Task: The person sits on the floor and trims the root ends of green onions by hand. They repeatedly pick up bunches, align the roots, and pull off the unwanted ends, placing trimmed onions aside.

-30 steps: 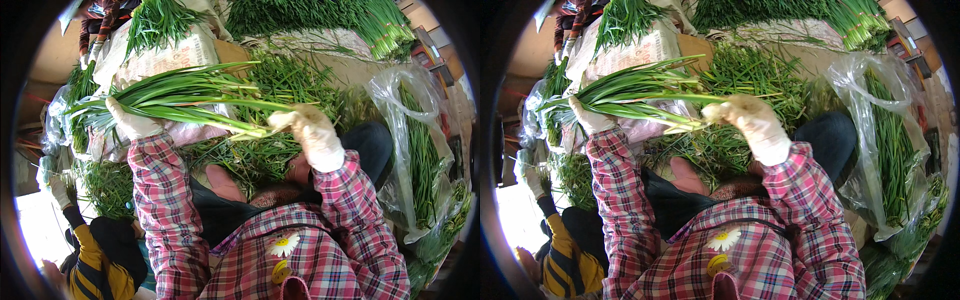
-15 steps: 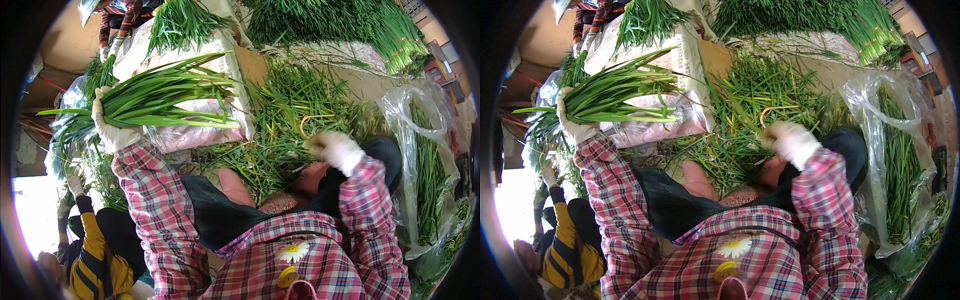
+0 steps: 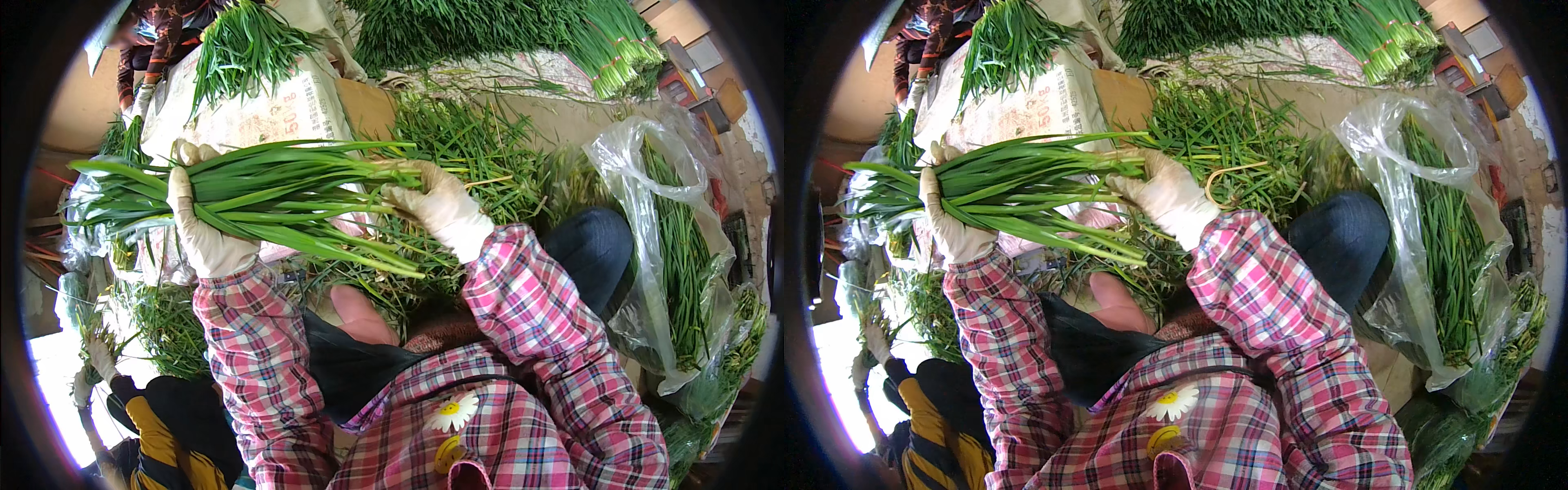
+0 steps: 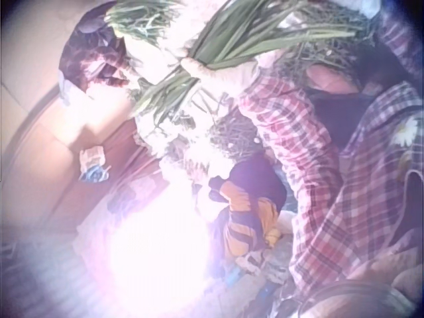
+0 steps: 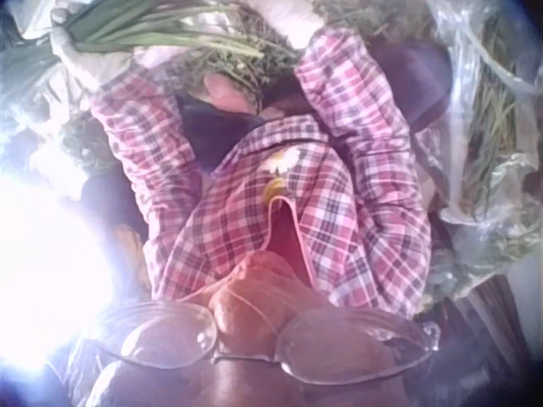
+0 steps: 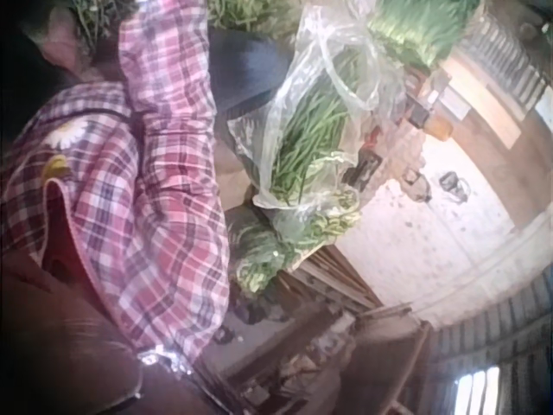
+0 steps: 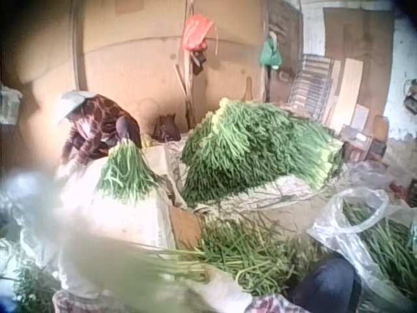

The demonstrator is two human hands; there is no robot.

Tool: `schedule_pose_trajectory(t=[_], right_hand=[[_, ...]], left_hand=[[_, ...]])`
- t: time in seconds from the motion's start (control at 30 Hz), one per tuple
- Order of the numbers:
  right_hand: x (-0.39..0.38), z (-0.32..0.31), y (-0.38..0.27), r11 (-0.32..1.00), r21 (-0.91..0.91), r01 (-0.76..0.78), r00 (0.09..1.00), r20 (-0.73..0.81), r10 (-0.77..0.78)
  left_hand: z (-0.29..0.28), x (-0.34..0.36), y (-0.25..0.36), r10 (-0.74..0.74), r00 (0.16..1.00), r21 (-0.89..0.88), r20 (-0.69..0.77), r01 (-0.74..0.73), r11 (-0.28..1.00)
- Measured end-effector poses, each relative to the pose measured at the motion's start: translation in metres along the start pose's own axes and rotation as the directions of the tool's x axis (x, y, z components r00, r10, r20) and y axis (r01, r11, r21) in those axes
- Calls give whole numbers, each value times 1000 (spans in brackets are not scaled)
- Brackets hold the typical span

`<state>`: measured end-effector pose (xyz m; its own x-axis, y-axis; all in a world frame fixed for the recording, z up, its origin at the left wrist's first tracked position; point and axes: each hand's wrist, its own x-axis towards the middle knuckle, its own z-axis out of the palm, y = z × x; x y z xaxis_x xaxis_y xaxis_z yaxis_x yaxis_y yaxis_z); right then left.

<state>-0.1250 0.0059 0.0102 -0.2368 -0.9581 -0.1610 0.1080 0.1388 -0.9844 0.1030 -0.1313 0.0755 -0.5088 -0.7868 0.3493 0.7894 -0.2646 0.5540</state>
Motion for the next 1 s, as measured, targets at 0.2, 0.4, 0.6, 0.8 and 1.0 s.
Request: schedule_pose_trajectory(t=[0.2,0.4,0.6,0.8,1.0], right_hand=[[-4,-24,-1,984,-112,139,990,-6,-141],[-13,-32,-16,743,-617,260,958,71,-277],[-9,-43,-23,678,-687,263,943,33,-332],[-8,-61,-33,714,-680,169,977,22,-210],[-13,-64,-45,993,-104,-55,964,252,80]], left_hand=[[2,3,-9,138,793,117,-594,-84,990],[-4,-2,-7,172,729,151,-662,-95,984],[-3,-4,-5,197,742,176,-640,-108,978],[-2,-8,-4,143,803,122,-579,-88,989],[-23,-10,2,210,744,184,-634,-118,976]])
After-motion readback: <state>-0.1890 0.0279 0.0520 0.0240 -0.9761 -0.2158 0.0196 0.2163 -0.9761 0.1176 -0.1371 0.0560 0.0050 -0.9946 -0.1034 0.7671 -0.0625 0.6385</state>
